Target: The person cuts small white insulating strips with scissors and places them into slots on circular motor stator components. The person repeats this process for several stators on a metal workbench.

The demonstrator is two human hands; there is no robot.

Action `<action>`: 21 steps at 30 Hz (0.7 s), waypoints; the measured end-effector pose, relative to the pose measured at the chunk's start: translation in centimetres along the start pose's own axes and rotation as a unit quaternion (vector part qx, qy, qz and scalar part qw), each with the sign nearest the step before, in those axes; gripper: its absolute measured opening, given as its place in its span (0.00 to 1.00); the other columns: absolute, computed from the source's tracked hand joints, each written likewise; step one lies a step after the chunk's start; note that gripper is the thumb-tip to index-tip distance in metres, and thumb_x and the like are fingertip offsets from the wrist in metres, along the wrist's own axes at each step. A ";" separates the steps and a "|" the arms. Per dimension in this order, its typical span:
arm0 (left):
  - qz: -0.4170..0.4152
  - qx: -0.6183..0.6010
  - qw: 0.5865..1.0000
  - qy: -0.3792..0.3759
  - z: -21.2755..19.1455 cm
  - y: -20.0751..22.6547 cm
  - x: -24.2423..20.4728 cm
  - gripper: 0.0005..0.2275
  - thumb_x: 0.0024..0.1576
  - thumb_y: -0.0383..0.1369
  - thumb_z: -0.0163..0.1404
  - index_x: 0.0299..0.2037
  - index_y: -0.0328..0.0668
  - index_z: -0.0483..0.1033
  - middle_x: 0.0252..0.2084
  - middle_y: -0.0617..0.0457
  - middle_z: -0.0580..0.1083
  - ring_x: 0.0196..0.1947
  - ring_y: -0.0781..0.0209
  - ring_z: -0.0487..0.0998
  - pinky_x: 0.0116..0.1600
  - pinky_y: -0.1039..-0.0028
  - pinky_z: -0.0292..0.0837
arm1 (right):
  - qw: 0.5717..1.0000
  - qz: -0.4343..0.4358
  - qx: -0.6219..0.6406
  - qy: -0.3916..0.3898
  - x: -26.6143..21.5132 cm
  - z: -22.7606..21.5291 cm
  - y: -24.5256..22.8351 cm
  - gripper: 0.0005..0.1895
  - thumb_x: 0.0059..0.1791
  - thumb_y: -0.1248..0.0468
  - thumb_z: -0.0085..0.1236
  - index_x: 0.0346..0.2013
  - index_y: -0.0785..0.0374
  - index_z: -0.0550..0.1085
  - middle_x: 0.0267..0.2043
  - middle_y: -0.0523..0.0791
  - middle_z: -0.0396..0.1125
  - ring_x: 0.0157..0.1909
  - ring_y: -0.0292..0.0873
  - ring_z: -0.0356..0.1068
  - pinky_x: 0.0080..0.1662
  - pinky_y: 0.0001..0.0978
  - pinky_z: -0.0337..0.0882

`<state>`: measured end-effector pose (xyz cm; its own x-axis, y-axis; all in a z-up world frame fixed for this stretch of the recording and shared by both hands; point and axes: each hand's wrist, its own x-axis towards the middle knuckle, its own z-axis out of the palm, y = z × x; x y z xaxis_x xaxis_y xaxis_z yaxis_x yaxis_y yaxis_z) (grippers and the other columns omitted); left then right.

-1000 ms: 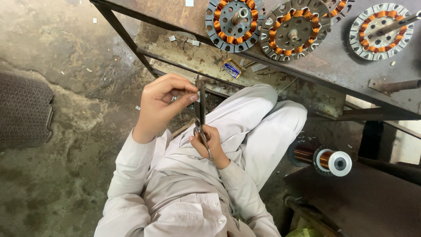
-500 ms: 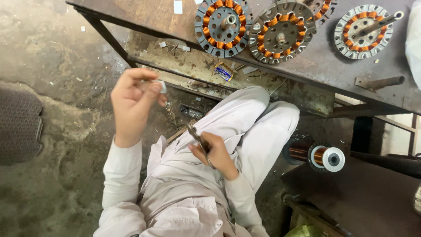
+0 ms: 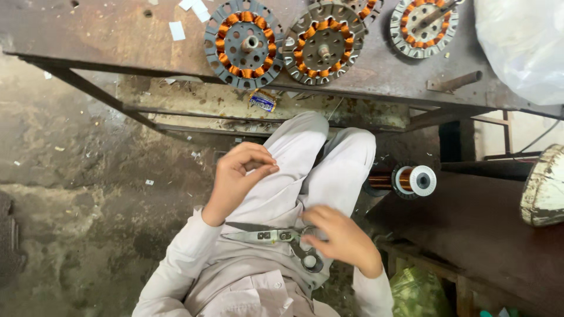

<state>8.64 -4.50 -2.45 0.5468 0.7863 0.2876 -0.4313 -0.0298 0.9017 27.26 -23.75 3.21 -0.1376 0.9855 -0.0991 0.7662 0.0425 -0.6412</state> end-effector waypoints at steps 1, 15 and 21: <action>-0.020 0.009 1.000 -0.004 0.6 -0.3 0.1 0.05 0.57 0.19 0.59 0.42 0.27 0.80 0.46 0.49 0.75 0.44 0.65 0.80 0.50 0.78 0.80 | 0.995 0.014 0.019 0.101 1.5 -0.1 0.1 0.18 0.43 0.66 0.67 0.46 0.67 0.75 0.46 0.51 0.71 0.49 0.54 0.71 0.52 0.39 0.70; -0.112 0.065 0.991 -0.019 2.2 -2.7 -0.4 0.07 0.57 0.23 0.58 0.43 0.26 0.79 0.40 0.50 0.80 0.37 0.69 0.81 0.43 0.77 0.80 | 0.798 0.094 0.497 0.329 8.5 5.3 3.5 0.07 0.51 0.73 0.59 0.43 0.72 0.77 0.39 0.46 0.73 0.39 0.37 0.73 0.44 0.29 0.75; -0.118 0.093 0.988 -0.045 1.9 -3.9 0.1 0.06 0.57 0.23 0.58 0.41 0.27 0.79 0.39 0.50 0.81 0.37 0.68 0.82 0.45 0.77 0.81 | 0.788 0.116 0.503 0.335 8.2 6.4 5.1 0.06 0.49 0.74 0.59 0.41 0.70 0.76 0.35 0.45 0.73 0.35 0.36 0.72 0.38 0.27 0.72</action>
<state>11.74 -5.53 -5.32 0.6810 0.7277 0.0818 -0.1493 0.0285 0.9884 25.99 -16.46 -5.73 0.5535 0.8274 -0.0946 -0.2099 0.0286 -0.9773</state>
